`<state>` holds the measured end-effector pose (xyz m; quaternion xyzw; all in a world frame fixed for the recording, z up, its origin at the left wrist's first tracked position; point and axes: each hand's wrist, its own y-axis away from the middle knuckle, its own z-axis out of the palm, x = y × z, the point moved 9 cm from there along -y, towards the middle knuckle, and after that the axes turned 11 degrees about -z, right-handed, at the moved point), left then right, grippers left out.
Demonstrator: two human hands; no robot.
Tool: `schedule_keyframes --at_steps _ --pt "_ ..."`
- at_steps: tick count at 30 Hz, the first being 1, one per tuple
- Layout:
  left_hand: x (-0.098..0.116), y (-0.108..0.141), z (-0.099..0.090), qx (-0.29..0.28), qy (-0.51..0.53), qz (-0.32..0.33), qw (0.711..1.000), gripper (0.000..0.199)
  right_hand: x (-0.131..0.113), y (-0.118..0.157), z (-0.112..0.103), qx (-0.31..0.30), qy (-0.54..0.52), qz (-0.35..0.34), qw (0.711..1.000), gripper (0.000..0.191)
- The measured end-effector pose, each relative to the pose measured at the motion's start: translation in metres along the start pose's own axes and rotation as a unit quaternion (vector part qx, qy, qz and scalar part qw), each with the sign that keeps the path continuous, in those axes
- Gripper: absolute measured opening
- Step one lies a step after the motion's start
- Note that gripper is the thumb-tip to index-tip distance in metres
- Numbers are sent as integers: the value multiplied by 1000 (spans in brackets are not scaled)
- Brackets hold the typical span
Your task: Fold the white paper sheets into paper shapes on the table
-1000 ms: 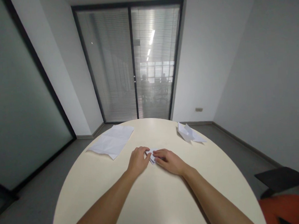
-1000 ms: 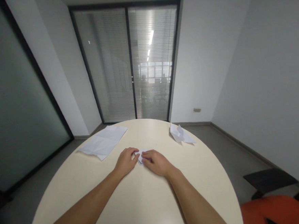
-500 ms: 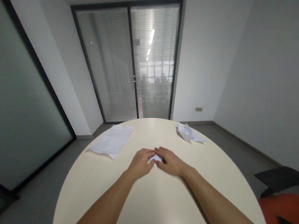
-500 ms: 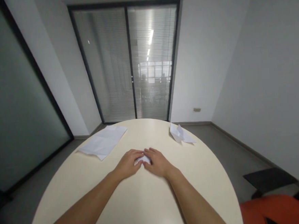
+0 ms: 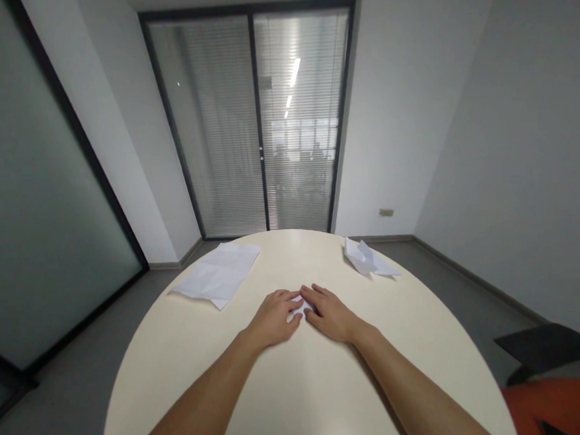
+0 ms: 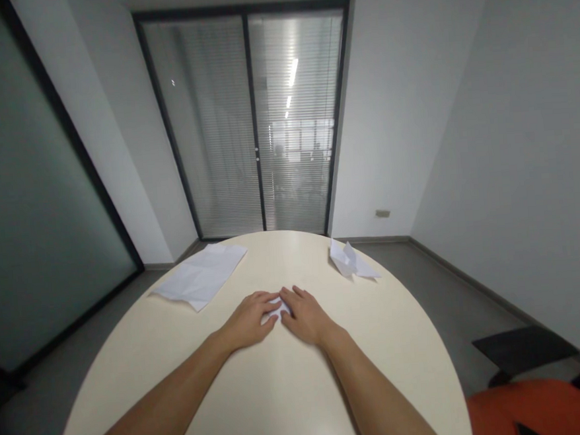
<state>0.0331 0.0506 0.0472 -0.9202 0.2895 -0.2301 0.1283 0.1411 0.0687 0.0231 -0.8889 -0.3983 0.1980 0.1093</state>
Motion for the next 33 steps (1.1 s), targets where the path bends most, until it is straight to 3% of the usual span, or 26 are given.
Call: schedule_keyframes --at_steps 6,10,15,21,28,33 --pt "-4 4 12 -23 -32 -18 999 47 7 3 1 -8 -14 38 999 56" --pt "0 4 12 -34 -40 -15 999 45 11 5 -1 -2 -17 54 998 57" --pt "5 2 4 -11 -17 -2 1000 35 6 3 -4 4 -19 36 999 58" --pt "-5 3 2 23 -25 -47 998 44 5 4 -2 -10 -32 53 998 66" --pt "-7 3 -3 41 49 -42 997 53 -11 -2 -25 83 -95 -19 992 66" --pt "-8 0 -13 67 124 -44 989 58 -7 -5 -39 171 -172 -12 970 59"
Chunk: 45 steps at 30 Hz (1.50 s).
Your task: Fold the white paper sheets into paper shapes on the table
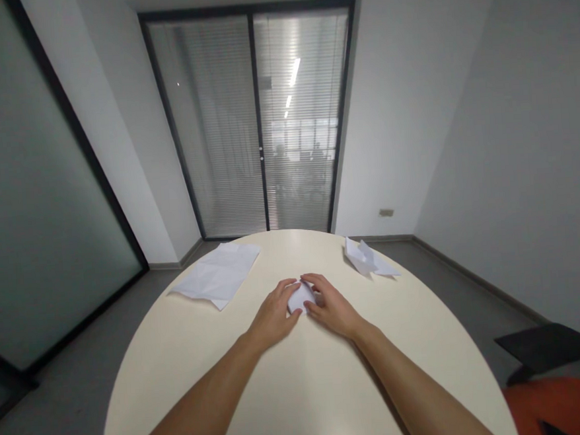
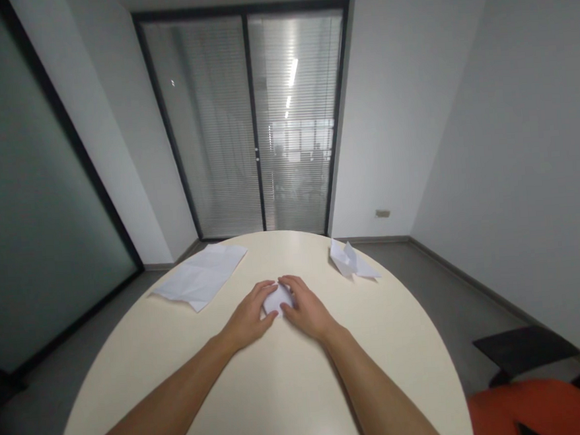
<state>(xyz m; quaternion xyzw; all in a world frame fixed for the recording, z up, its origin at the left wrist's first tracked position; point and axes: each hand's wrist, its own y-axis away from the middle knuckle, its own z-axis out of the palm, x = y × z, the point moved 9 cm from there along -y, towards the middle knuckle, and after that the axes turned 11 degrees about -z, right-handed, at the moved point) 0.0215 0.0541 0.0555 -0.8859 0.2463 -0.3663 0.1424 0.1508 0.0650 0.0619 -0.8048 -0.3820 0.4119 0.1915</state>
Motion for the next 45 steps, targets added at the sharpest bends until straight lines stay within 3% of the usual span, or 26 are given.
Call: schedule_keyframes --at_steps 5,9,13,20,27,30,45 --pt "0 -4 -9 52 22 -19 998 50 10 -1 -7 50 -37 60 996 56" --pt "1 -5 -12 67 -10 -20 998 28 5 -3 -7 23 -20 61 998 28" --pt "-1 -5 -16 76 -31 -42 996 14 -6 -5 -9 5 10 40 999 26" --pt "3 -3 -13 63 -25 -33 997 15 -18 -8 -14 1 55 -13 998 30" --pt "-1 -4 -14 70 -27 -47 996 20 -7 -5 -9 8 -2 47 999 32" --pt "-2 -3 -15 73 -20 -51 996 18 -4 -5 -7 1 -21 63 998 25" --pt "7 -4 -24 99 21 -18 995 26 -12 -5 -12 22 27 4 999 27"
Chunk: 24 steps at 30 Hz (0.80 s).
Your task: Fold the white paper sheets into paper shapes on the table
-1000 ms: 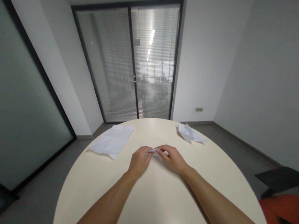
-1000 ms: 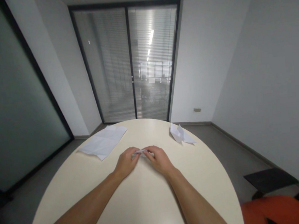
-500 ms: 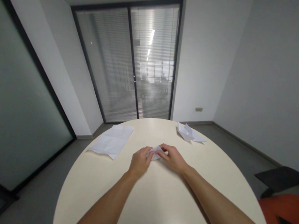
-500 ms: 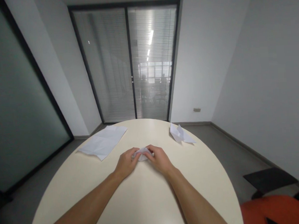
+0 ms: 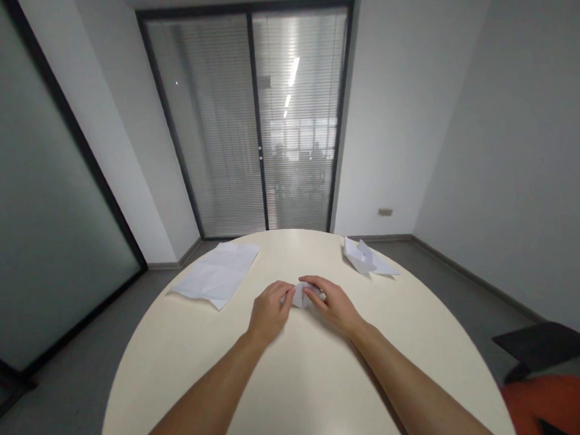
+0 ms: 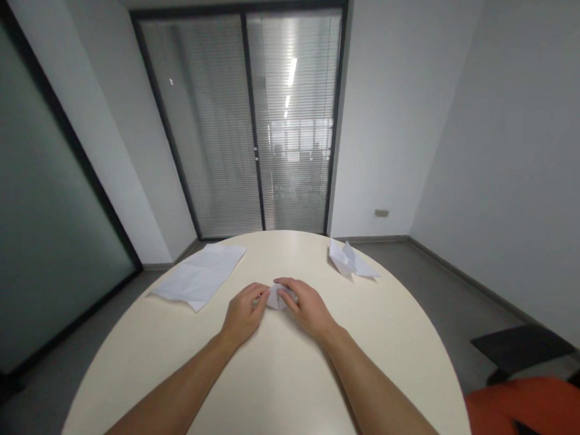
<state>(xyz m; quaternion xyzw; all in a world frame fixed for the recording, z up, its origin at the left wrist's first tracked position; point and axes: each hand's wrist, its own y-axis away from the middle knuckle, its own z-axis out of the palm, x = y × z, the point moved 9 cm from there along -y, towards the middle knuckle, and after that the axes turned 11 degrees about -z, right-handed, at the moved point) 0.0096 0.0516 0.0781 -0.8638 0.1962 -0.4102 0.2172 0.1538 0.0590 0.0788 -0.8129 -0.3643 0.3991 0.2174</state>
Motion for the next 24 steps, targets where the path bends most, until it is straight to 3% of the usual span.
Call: schedule_keyframes --at_steps 14,24 --pt "-7 -2 -2 18 5 -18 1000 25 3 -2 -7 40 -13 24 999 23" --pt "-30 -4 -2 38 58 -97 993 23 28 6 -20 129 -70 93 985 30"
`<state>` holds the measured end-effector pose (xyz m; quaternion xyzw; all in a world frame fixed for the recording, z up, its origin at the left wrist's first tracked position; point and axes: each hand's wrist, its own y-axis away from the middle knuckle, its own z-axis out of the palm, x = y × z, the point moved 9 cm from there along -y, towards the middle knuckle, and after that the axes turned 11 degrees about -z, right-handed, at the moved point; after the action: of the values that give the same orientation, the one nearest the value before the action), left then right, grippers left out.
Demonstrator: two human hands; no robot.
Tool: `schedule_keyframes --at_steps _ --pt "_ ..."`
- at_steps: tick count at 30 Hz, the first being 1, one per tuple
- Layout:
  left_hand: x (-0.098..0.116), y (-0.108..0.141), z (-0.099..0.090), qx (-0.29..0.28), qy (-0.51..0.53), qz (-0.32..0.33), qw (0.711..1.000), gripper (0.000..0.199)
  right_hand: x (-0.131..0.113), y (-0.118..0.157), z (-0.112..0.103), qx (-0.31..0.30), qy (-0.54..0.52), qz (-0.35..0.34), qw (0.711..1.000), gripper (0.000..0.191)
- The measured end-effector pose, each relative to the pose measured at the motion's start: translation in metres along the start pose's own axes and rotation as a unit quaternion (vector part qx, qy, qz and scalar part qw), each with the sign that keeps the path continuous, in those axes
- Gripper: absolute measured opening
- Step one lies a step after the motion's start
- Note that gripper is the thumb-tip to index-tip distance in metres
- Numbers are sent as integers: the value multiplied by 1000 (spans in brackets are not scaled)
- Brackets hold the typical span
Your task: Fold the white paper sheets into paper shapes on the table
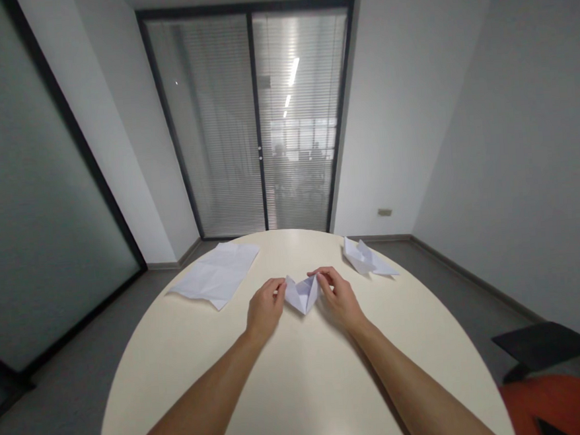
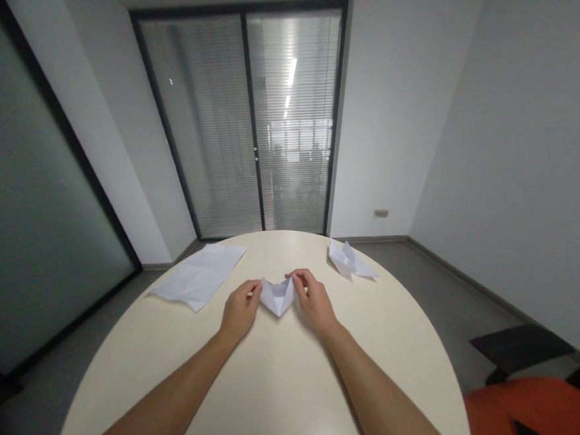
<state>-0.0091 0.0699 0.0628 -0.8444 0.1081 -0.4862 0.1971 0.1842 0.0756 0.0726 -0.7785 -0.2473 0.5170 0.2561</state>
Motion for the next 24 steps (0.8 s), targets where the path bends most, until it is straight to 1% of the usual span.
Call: schedule_keyframes --at_steps 5,11,16,19,24 --pt "-17 -5 -5 33 29 -44 998 21 14 0 -10 48 -16 11 999 31" --pt "-28 -8 -10 58 74 -70 993 21 27 0 -15 85 -35 9 996 25" --pt "-42 -8 -12 82 99 -107 986 20 36 2 -19 95 -11 23 995 28" --pt "-49 -10 -13 93 133 -128 979 21 40 2 -21 93 -2 23 995 31" --pt "-50 -11 -17 112 189 -144 965 23 45 4 -22 101 34 38 994 34"
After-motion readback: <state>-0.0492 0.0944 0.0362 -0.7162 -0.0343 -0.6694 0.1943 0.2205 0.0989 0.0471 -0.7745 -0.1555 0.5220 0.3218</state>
